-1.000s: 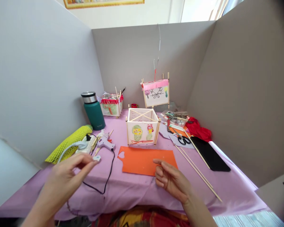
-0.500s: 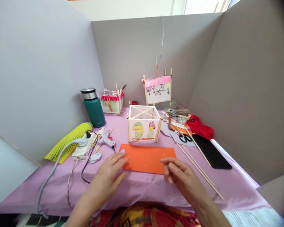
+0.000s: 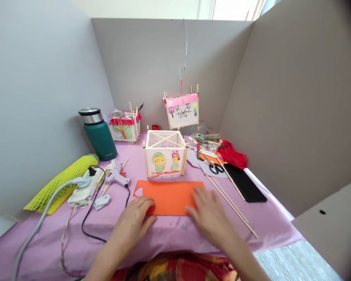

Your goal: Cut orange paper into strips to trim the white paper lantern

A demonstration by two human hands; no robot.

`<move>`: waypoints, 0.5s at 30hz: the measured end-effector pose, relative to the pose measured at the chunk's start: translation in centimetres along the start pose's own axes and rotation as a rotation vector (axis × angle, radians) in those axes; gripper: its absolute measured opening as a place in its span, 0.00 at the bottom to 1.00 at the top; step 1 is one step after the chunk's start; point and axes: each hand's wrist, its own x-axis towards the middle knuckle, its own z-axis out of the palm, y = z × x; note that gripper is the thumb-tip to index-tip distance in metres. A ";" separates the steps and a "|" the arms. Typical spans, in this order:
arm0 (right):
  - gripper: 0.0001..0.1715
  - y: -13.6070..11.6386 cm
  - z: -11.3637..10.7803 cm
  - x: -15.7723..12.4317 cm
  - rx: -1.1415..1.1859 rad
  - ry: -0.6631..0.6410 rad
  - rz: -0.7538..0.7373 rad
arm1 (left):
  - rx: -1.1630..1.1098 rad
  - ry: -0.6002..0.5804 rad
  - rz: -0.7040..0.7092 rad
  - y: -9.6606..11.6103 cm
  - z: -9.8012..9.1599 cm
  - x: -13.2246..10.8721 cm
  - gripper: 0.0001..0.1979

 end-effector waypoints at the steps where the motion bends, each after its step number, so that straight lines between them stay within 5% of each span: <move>1: 0.30 1.3 -0.5 0.1 -0.069 0.084 0.072 | 0.000 0.001 0.001 0.1 0.0 0.1 0.09; 4: 0.29 2.4 -1.4 -0.4 -0.044 0.132 0.008 | 0.000 0.006 0.003 0.2 0.0 0.2 0.09; 10: 0.40 -4.3 1.2 -1.9 0.295 -0.209 -0.422 | -0.028 0.037 0.002 0.2 0.0 0.2 0.08; 12: 0.39 -4.4 1.9 -1.6 0.273 -0.200 -0.366 | -0.024 0.022 -0.002 0.3 -0.1 0.3 0.07; 15: 0.36 -2.2 1.5 -0.8 0.079 -0.083 -0.089 | 0.000 -0.018 -0.018 0.5 -0.3 0.4 0.05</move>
